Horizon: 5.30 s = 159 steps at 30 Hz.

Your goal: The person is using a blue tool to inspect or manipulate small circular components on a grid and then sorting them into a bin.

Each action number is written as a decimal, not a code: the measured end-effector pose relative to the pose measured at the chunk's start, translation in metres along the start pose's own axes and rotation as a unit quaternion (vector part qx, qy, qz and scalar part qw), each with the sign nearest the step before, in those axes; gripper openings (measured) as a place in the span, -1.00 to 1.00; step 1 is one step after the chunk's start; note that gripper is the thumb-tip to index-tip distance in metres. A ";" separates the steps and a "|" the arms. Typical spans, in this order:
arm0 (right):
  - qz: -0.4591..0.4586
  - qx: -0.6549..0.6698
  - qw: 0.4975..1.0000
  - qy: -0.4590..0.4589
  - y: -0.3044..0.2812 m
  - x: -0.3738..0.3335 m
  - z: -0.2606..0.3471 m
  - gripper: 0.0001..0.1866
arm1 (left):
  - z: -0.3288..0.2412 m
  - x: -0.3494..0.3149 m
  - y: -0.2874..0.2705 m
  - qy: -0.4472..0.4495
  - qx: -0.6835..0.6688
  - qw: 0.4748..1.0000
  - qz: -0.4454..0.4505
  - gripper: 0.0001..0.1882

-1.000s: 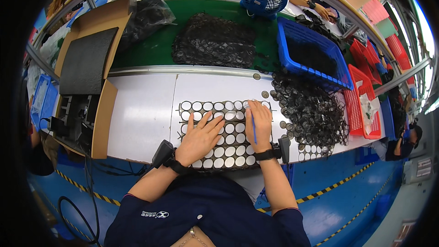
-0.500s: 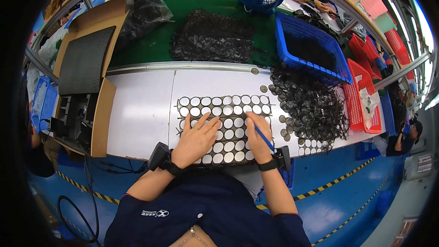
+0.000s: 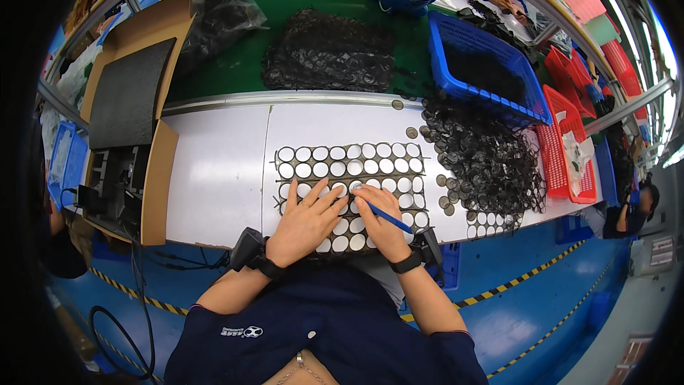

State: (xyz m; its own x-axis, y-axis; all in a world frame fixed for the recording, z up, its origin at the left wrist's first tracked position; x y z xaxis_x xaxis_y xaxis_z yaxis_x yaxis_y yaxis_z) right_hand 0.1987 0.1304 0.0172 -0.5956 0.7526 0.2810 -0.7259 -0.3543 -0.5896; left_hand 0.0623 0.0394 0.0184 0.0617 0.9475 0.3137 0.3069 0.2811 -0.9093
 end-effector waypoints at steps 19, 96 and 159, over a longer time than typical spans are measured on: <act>-0.059 0.061 0.996 0.041 -0.033 -0.001 -0.012 -0.78 | -0.001 -0.004 -0.001 -0.005 -0.004 1.000 0.015 -0.59; -0.214 -0.025 0.976 -0.028 -0.030 -0.029 -0.014 -0.75 | -0.011 -0.019 -0.001 0.021 -0.042 0.998 0.033 -0.61; 0.050 0.104 0.992 0.048 0.018 -0.018 0.021 -0.78 | 0.002 -0.043 -0.012 -0.037 -0.057 0.996 -0.053 -0.66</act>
State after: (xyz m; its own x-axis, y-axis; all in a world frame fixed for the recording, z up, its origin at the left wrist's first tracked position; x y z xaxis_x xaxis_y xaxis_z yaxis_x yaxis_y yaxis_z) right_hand 0.1892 0.0994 0.0173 -0.6407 0.7530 0.1501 -0.7257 -0.5301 -0.4386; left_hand 0.0539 -0.0043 0.0156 -0.0452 0.9231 0.3819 0.4148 0.3651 -0.8335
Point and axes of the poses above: each hand's wrist, its own x-axis towards the middle knuckle, its own y-axis out of the palm, z = x × y, the point moved 6 cm from there along x, towards the middle knuckle, and after that the axes turned 1 degree about -y, right-handed, at the moved point
